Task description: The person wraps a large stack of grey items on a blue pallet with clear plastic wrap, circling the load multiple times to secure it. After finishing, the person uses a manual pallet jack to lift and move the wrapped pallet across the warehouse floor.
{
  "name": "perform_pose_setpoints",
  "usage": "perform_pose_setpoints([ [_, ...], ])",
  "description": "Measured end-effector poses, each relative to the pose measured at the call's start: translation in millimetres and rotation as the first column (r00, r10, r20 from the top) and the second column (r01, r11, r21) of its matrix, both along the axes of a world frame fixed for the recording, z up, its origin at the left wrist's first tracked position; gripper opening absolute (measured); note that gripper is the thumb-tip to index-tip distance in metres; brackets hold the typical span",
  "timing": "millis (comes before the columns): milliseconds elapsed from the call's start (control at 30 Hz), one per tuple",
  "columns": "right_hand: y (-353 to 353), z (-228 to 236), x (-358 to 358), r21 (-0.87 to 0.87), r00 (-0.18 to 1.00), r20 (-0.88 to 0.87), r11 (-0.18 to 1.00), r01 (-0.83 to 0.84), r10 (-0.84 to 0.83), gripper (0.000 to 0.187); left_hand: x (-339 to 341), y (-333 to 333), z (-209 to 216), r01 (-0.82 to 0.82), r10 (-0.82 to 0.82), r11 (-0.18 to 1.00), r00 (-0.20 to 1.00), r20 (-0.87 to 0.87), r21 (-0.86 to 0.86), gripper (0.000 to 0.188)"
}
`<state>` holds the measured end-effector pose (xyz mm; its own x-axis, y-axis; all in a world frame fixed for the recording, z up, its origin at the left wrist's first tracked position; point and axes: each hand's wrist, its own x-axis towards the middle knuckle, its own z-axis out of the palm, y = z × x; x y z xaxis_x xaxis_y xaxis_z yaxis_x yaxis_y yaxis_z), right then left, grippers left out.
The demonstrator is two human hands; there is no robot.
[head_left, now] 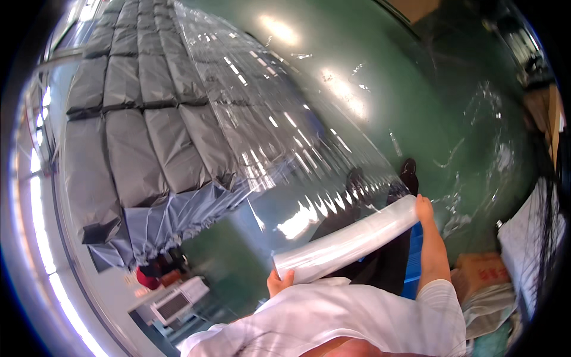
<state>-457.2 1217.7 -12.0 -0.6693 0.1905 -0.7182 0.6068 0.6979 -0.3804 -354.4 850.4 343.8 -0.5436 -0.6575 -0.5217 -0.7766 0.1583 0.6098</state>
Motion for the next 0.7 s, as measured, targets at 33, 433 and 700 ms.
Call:
perform_pose_setpoints([
  [33,-24,1,9,-0.014,0.999,0.022,0.999,0.048,-0.048,0.052,4,-15,0,0.025,-0.025,0.999,1.000,-0.004,0.021,0.025],
  [433,-274,-92,170,-0.219,0.944,0.226,0.932,0.290,-0.241,0.051,57,-176,-16,0.423,-0.428,0.886,0.904,0.016,-0.189,0.023],
  [700,-418,-105,252,-0.441,0.317,0.368,0.137,0.887,-0.874,0.049,28,-303,3,0.695,-0.700,0.712,0.714,-0.012,-0.099,0.033],
])
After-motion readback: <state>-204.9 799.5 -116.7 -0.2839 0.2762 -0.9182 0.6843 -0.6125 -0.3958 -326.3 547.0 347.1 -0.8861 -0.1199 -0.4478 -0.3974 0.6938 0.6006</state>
